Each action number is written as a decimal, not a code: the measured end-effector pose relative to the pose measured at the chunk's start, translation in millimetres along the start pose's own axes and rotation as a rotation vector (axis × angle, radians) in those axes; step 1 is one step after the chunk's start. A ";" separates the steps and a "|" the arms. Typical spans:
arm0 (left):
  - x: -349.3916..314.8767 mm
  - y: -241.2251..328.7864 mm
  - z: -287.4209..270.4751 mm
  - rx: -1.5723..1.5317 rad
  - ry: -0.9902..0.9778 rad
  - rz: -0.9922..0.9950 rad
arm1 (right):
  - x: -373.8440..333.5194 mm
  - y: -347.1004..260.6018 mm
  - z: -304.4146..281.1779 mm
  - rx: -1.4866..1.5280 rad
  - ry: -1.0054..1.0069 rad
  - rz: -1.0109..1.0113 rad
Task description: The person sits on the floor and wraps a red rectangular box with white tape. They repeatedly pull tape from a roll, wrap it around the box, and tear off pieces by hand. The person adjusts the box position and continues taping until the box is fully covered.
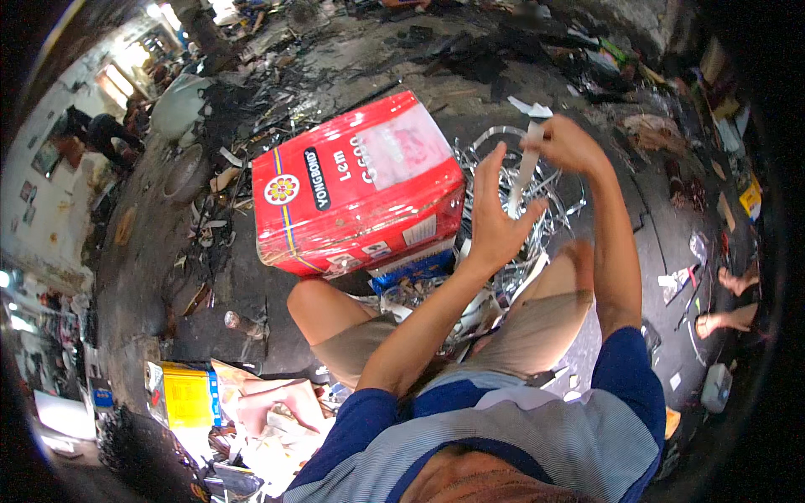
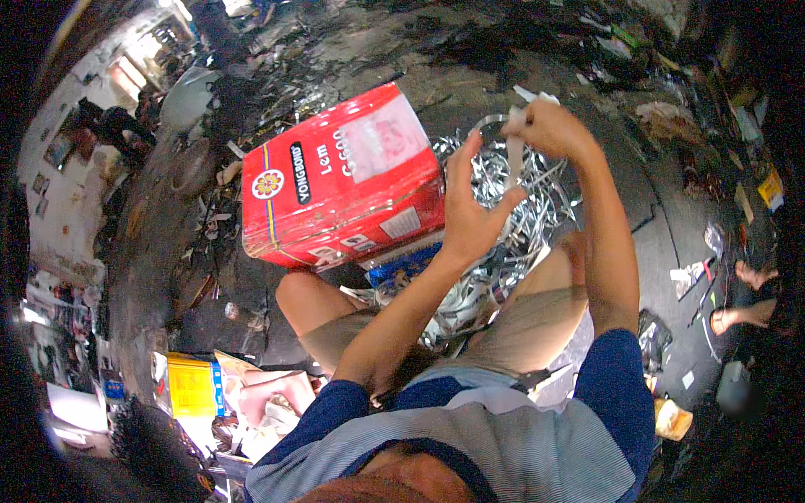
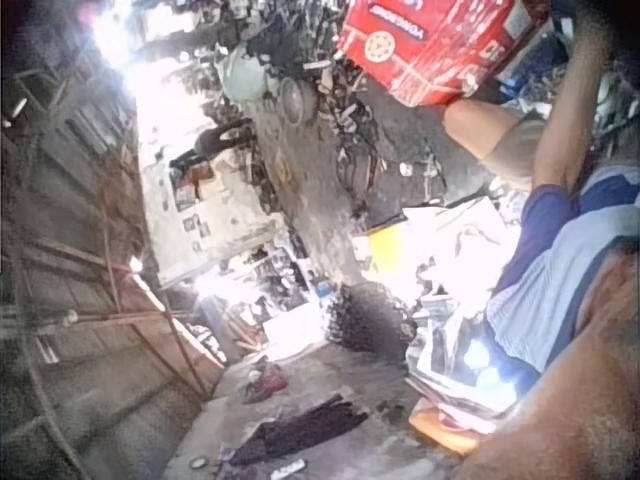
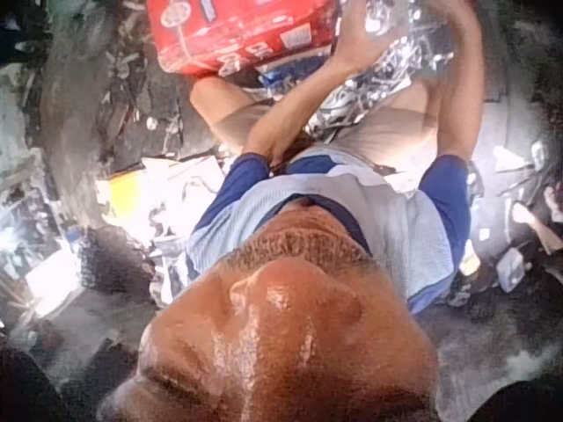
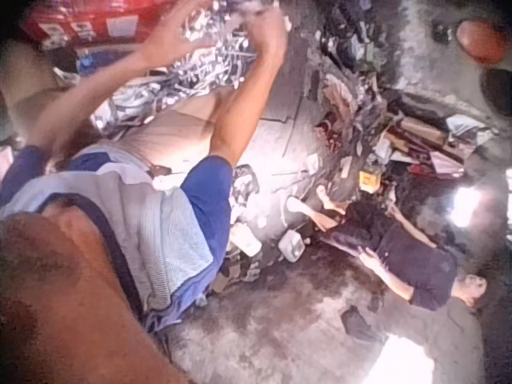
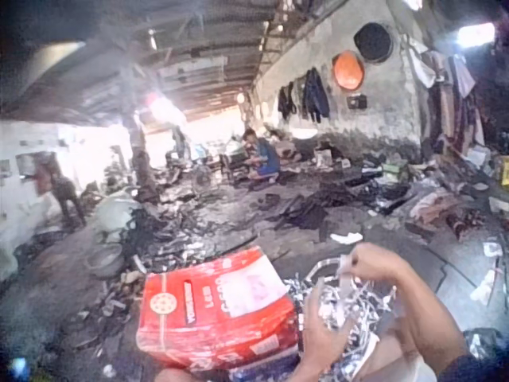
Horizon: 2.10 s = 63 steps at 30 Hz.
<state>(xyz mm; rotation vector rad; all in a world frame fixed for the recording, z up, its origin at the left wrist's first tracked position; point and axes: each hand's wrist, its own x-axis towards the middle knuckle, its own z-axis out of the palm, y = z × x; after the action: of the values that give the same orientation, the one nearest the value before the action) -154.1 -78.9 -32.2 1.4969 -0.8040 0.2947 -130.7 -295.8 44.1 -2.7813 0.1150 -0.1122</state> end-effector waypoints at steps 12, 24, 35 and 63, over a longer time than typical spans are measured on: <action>-86.2 51.2 -249.3 0.197 -0.005 -0.779 | -2.8 -100.7 12.6 1.075 0.038 -0.146; 68.2 -13.5 -293.3 0.984 0.122 0.150 | 45.2 -180.1 74.6 0.109 0.162 -0.297; 81.4 -70.8 -141.7 0.244 -0.086 -0.024 | 40.2 -144.8 70.6 0.160 0.407 -0.391; 79.4 -75.8 -152.5 0.162 -0.141 -0.150 | 53.4 -124.8 47.7 0.214 0.121 -0.665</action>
<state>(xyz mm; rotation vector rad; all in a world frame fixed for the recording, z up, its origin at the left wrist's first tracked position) -4.9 34.9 -21.9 1.7364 -0.7887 0.1455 -64.9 -167.9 46.6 -2.4840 -0.7489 -0.4268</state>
